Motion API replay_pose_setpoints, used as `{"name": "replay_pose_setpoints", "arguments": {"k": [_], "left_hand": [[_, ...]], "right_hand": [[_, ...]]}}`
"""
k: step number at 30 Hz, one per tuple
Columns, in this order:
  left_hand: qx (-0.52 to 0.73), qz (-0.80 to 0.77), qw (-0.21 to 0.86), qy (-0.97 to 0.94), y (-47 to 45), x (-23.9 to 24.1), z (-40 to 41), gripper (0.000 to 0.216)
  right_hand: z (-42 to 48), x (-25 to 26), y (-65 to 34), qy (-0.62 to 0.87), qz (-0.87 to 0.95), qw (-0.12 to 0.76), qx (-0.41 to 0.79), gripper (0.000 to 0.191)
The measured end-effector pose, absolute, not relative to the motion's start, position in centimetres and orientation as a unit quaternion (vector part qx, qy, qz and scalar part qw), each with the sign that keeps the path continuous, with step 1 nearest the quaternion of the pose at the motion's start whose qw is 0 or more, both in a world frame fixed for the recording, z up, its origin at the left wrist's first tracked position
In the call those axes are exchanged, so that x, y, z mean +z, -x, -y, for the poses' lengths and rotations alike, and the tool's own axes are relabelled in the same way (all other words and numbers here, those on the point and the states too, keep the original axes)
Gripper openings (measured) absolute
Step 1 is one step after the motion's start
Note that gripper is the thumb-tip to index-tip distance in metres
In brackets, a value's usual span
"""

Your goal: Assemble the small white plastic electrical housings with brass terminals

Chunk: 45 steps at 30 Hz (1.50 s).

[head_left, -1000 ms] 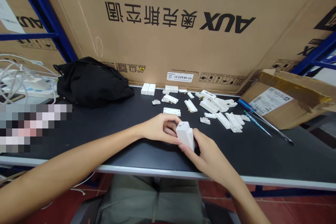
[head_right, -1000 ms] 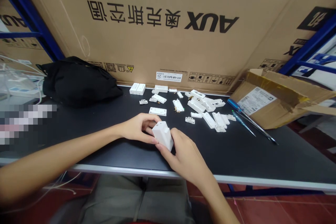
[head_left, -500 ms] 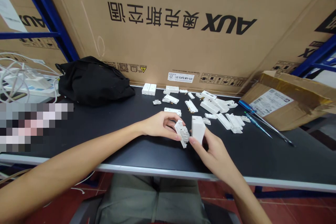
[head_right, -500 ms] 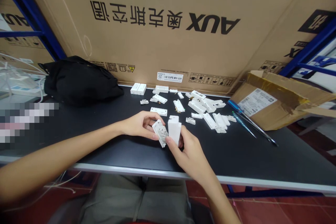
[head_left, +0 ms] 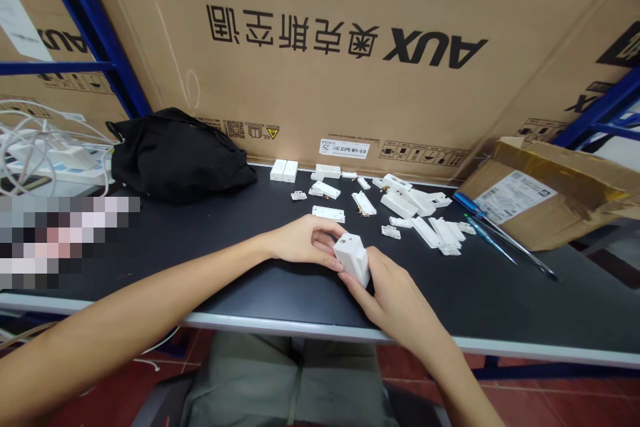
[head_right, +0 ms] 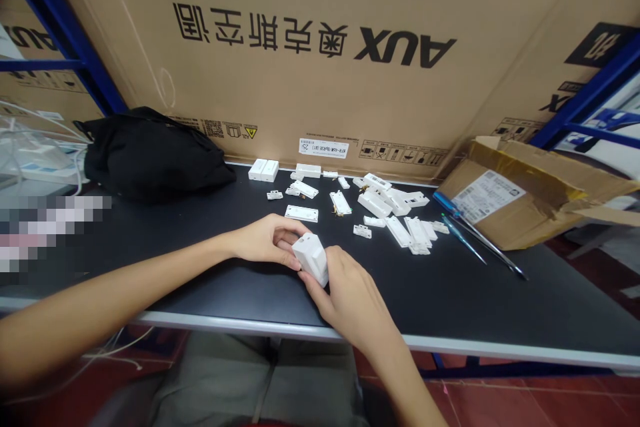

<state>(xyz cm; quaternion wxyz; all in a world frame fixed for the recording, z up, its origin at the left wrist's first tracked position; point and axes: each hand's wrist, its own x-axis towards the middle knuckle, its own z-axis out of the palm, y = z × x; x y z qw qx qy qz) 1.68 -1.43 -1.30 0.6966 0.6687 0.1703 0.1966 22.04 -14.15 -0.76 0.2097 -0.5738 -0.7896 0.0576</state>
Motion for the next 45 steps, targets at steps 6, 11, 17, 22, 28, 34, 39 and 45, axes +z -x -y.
{"name": "replay_pose_setpoints", "arguments": {"k": [6,11,17,22,28,34,39,45], "left_hand": [[0.212,-0.173,0.694,-0.666,-1.72,-1.52,1.48,0.06],[0.214,-0.174,0.698,-0.66,-1.69,-1.47,1.63,0.062],[0.215,-0.166,0.699,-0.661,-1.66,-1.47,1.64,0.063],[0.218,-0.157,0.699,-0.663,-1.63,-1.59,1.5,0.062],[0.209,-0.162,0.693,-0.671,-1.59,-1.49,1.5,0.061],[0.188,-0.156,0.689,-0.682,-1.74,-1.15,1.48,0.073],[0.173,-0.178,0.692,-0.678,-1.81,-0.73,1.52,0.061],[0.209,-0.159,0.781,-0.567,-1.34,-0.83,1.22,0.053]], "right_hand": [[14.08,-0.76,-21.96,0.572,0.791,0.211,0.055,0.024],[14.08,-0.8,-22.08,0.578,0.786,0.205,0.078,0.024],[14.13,-0.64,-22.07,0.573,0.787,0.212,0.091,0.023],[14.14,-0.67,-22.08,0.573,0.788,0.21,0.08,0.023],[14.17,-1.05,-22.14,0.576,0.792,0.198,0.04,0.026],[14.1,-1.24,-21.89,0.582,0.793,0.179,-0.017,0.023],[14.08,-1.19,-21.71,0.583,0.794,0.172,-0.033,0.024],[14.07,-0.45,-22.68,0.625,0.706,0.288,0.165,0.04]]}}
